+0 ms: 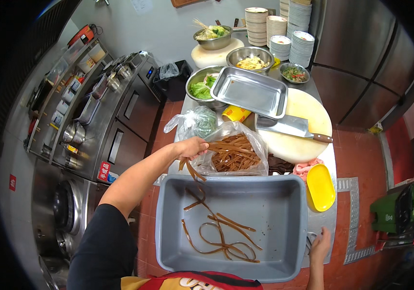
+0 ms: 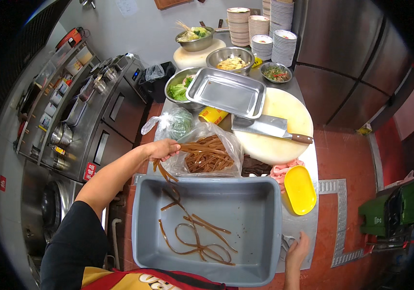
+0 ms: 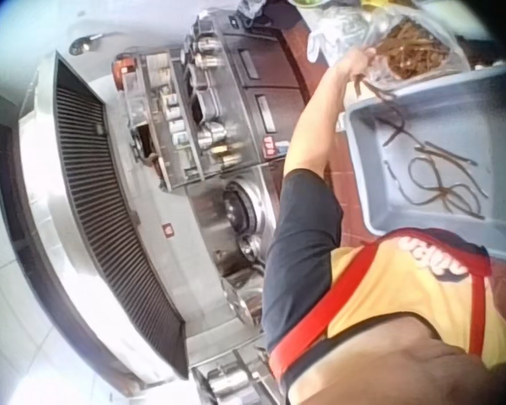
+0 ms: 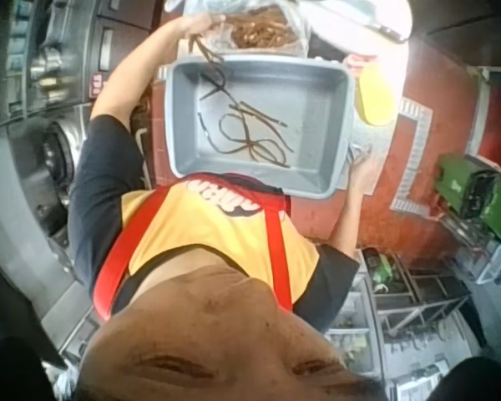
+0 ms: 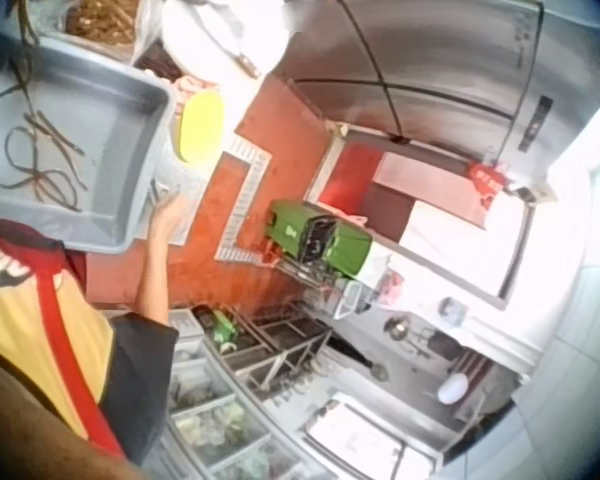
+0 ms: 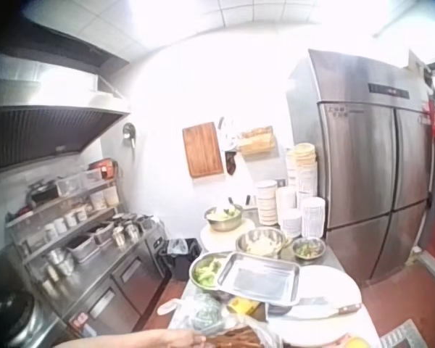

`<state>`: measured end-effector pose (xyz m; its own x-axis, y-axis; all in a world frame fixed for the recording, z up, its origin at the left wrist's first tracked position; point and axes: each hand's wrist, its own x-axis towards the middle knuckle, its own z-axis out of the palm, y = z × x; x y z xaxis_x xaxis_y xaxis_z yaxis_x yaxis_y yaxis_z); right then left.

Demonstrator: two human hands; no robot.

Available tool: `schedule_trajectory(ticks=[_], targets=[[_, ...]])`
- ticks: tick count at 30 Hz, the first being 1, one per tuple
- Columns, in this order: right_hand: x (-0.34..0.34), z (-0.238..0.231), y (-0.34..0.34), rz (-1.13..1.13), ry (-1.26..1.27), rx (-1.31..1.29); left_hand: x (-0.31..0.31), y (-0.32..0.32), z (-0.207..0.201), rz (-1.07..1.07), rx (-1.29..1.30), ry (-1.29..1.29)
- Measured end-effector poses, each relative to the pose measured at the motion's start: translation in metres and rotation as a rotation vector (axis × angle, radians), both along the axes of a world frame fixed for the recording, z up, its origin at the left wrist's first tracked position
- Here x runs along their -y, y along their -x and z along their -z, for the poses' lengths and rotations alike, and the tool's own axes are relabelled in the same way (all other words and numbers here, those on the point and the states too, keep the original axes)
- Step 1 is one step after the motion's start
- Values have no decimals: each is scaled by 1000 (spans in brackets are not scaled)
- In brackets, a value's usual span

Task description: The person cuts long, brown, noodle-like vegetables into shorter segments using scissors. They hold the strands in one hand and snip them over a grey plastic tray. After cutting, the person places the trimmed pieces into a clear plastic bag and stores the bag in a refrigerator.

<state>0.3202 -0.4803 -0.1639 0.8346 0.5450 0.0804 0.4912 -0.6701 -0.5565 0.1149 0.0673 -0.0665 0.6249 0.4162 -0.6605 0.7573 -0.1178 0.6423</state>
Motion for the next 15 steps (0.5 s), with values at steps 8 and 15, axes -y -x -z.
schedule_trajectory(ticks=[8,15], targets=[[19,13,7,-206,363,74,4,-13,-28,8,-29,45],[12,22,-3,-225,461,-129,0,-11,-34,-9,-43,116]])
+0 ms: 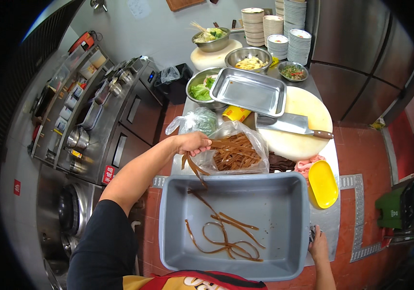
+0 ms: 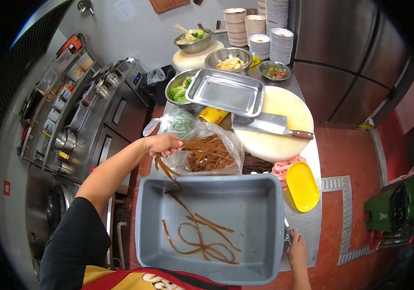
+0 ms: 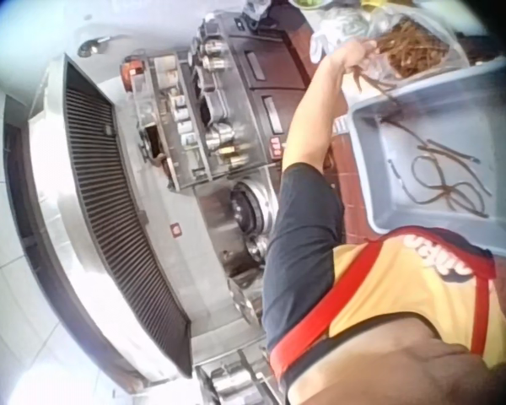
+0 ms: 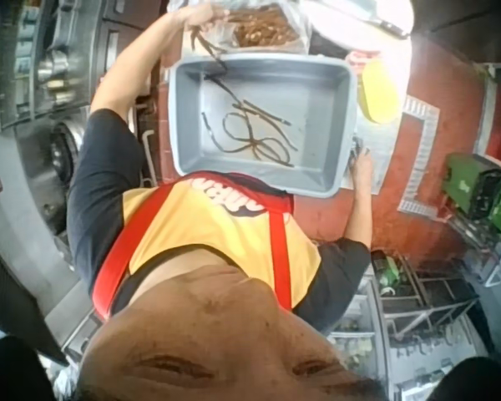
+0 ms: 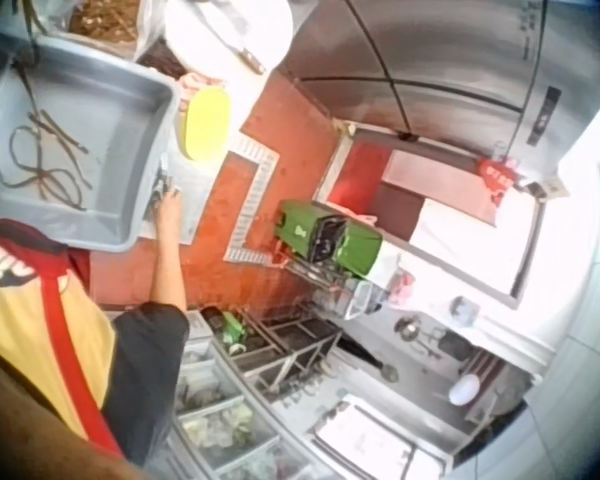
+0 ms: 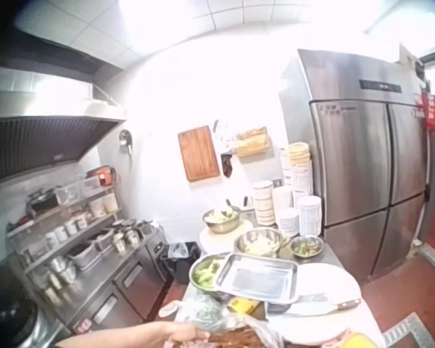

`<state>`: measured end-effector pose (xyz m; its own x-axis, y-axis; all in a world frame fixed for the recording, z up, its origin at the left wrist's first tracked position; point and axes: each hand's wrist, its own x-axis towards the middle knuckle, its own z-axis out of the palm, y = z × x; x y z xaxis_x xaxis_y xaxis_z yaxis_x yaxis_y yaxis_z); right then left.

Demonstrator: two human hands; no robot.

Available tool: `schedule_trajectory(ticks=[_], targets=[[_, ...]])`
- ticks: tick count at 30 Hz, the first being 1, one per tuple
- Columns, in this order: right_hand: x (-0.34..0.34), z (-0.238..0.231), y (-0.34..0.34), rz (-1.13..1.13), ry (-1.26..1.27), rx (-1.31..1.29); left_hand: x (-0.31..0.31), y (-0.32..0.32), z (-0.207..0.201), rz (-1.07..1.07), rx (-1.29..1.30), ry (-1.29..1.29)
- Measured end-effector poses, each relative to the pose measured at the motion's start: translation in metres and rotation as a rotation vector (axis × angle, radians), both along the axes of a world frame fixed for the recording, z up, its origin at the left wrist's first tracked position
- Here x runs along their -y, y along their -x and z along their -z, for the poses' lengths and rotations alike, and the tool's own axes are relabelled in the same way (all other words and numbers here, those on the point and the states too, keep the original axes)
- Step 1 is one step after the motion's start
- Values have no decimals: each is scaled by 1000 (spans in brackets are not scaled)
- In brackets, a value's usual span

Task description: The person cuts long, brown, noodle-like vegetables into shorter segments using scissors. They hold the strands in one hand and snip them over a grey plastic tray. After cutting, the person places the trimmed pieces into a clear plastic bag and stores the bag in a refrigerator.

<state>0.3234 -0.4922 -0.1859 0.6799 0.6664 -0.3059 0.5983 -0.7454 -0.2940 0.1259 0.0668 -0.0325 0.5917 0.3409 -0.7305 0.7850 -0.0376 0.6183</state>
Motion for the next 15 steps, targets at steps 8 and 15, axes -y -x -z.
schedule_trajectory(ticks=[8,15], targets=[[19,-59,-27,632,-473,-713,-2,14,2,-40,8,52],[-162,-188,43,299,-534,-1548,10,1,5,-60,63,55]])
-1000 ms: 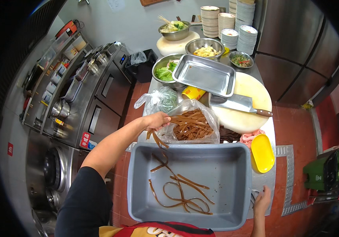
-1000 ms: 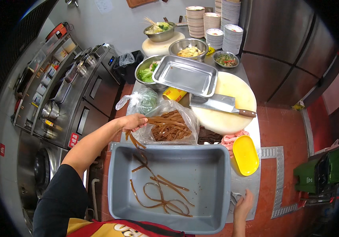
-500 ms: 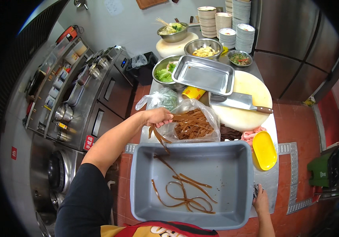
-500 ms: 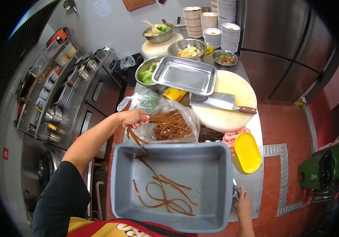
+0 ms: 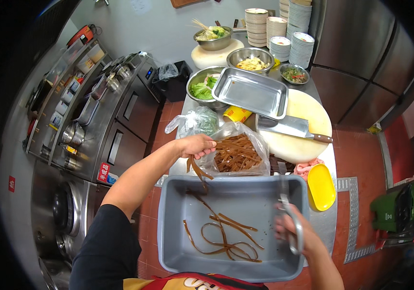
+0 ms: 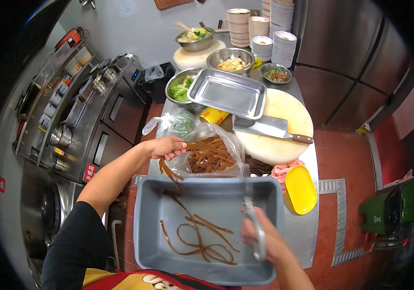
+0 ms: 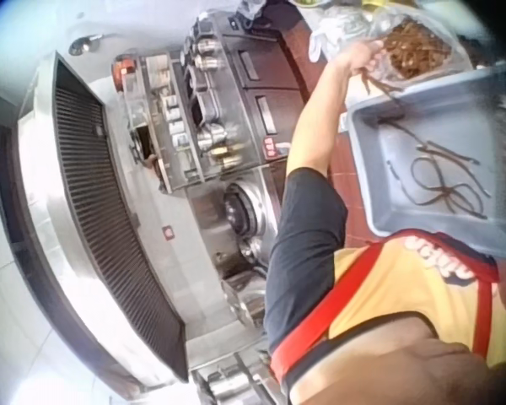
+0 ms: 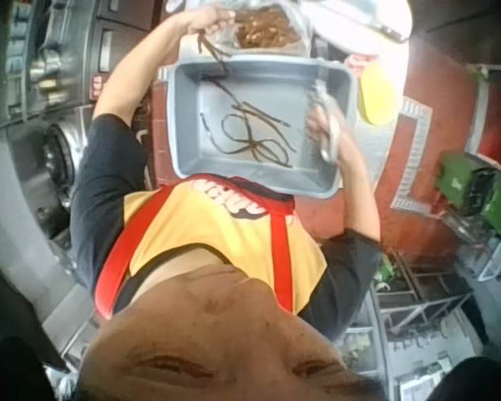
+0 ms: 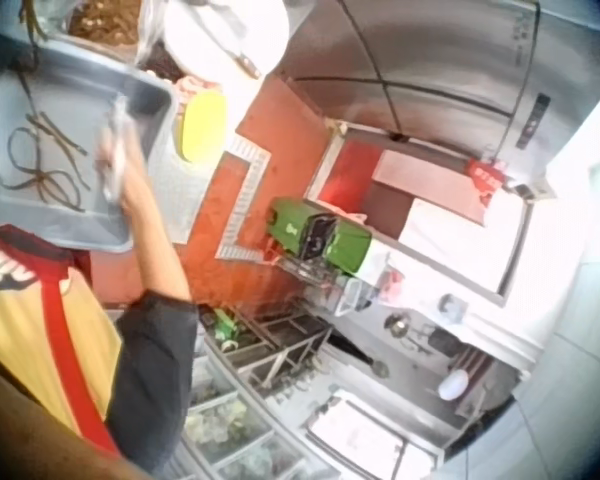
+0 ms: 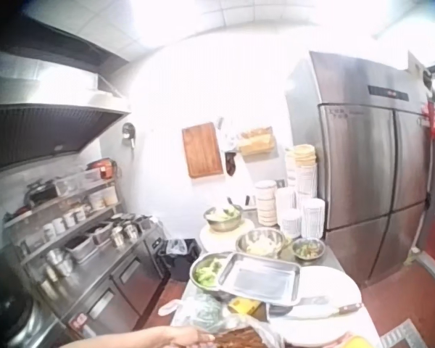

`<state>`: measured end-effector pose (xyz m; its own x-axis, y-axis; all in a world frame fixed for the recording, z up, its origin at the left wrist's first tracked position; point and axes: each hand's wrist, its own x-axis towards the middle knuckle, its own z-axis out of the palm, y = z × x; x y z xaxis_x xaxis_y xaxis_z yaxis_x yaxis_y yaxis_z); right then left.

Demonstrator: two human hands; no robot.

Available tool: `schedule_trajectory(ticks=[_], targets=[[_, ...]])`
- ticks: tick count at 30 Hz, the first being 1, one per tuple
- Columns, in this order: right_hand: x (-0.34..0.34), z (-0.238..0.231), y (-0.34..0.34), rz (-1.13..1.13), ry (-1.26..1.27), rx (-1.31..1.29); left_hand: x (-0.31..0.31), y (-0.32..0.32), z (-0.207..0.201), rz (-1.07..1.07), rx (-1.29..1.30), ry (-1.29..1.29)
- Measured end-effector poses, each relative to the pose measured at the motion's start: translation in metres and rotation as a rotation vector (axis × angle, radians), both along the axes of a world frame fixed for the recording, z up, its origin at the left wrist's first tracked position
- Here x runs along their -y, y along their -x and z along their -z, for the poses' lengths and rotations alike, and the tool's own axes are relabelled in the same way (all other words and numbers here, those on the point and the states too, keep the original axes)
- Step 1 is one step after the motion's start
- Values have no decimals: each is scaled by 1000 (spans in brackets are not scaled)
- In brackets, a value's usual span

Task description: The person cuts long, brown, noodle-like vegetables into shorter segments using scissors. They hold the strands in one hand and snip them over a grey plastic tray. After cutting, the person places the trimmed pieces into a clear plastic bag and stores the bag in a refrigerator.

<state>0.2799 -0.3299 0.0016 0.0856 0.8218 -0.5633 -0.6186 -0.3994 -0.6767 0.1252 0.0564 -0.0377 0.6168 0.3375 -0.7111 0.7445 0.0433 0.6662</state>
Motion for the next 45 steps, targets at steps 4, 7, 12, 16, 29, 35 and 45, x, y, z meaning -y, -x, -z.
schedule_trajectory(ticks=[4,7,12,16,29,35,45], targets=[[-101,47,31,-155,26,-208,-2,1,1,13,16,-5],[-146,59,36,-179,80,-223,0,1,2,18,26,-14],[-190,71,37,-146,66,-223,-1,7,7,38,31,34],[-207,84,29,-130,61,-219,-9,6,12,29,38,87],[-153,68,26,117,-86,-225,-14,-23,-17,-633,624,37],[-100,30,76,66,-208,-373,-11,-41,-55,-845,1066,-11],[-128,25,105,78,-251,-444,50,-64,-47,-742,1405,-63]])
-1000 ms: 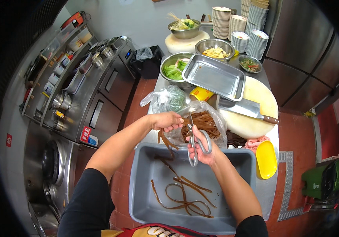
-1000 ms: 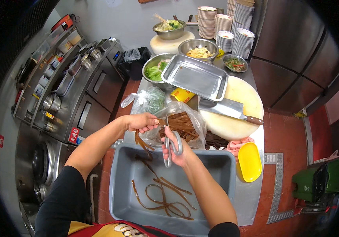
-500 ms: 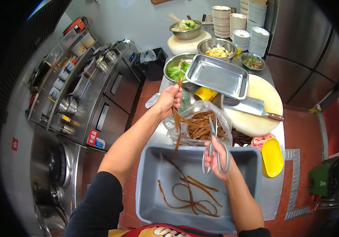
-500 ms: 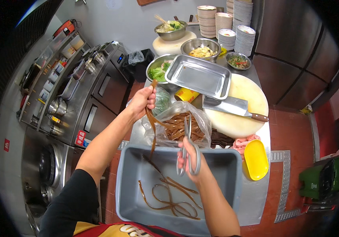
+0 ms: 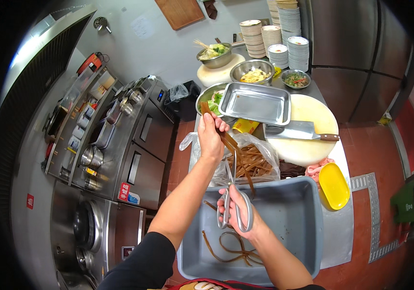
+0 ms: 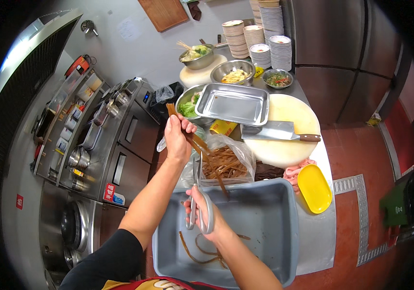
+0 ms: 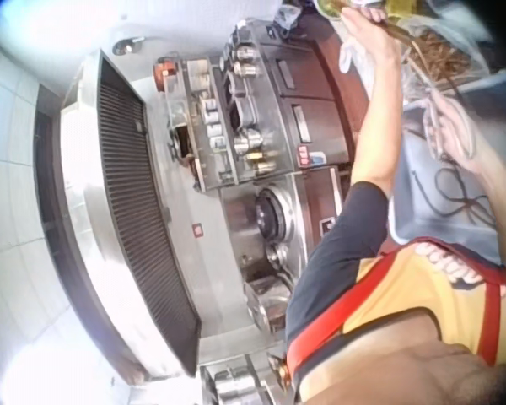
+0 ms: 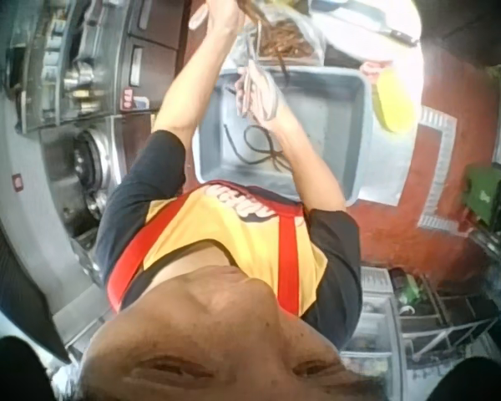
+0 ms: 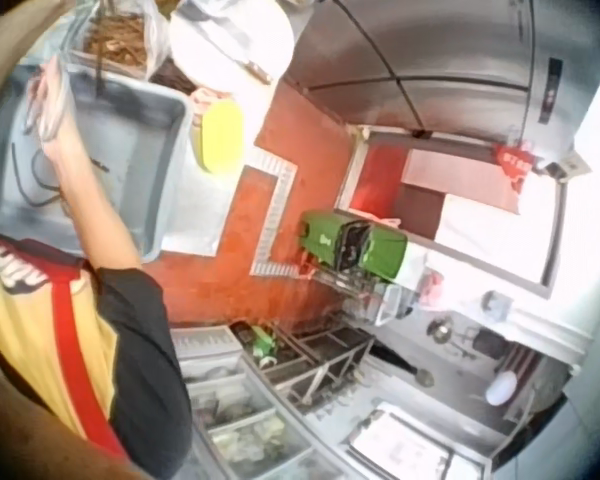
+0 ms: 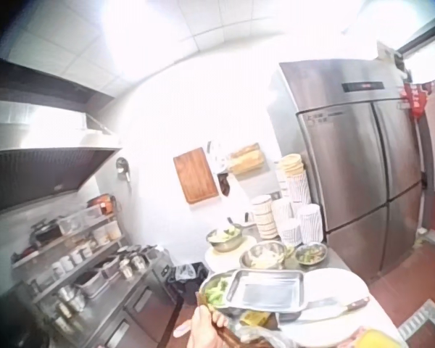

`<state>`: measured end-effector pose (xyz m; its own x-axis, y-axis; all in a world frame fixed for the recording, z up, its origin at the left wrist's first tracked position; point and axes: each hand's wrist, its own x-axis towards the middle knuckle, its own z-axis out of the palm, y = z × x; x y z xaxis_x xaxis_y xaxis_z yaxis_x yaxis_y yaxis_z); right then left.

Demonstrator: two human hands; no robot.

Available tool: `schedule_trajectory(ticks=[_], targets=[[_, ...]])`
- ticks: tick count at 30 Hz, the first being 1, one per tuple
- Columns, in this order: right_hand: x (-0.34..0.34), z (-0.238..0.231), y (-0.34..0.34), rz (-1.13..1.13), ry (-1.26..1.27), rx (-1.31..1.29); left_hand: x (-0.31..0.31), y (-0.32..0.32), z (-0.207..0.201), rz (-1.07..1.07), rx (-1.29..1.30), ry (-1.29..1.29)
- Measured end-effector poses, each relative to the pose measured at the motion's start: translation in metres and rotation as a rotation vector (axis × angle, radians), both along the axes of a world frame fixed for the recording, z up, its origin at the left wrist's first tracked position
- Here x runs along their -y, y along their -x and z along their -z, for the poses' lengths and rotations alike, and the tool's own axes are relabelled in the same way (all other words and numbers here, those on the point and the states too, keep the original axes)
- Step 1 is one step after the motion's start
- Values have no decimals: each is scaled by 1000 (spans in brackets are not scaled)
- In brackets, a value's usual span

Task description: The person cuts long, brown, noodle-like vegetables into shorter segments using scissors. They hold the strands in one hand and snip them over a grey plastic tray. After cutting, the person places the trimmed pieces into a clear plastic bag and stores the bag in a refrigerator.

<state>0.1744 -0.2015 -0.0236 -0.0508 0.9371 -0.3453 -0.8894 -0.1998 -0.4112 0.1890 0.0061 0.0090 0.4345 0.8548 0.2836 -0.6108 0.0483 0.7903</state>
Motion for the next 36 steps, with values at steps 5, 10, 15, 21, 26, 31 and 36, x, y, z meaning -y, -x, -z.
schedule_trajectory(ticks=[5,10,15,21,26,31,36], targets=[[-11,8,-3,10,-69,-60,14,-2,11,-13,51,-60],[-19,7,-7,56,-93,-84,9,5,24,-5,135,-81],[-31,13,-13,77,-107,-106,7,9,28,50,202,-90],[-48,28,-22,83,-86,-204,5,8,46,67,201,-42],[-51,41,-27,70,-35,-354,4,10,68,81,175,-29],[-55,52,-32,106,-1,-370,5,7,81,83,142,-14],[-58,59,-31,137,46,-294,-1,1,94,90,169,80]])
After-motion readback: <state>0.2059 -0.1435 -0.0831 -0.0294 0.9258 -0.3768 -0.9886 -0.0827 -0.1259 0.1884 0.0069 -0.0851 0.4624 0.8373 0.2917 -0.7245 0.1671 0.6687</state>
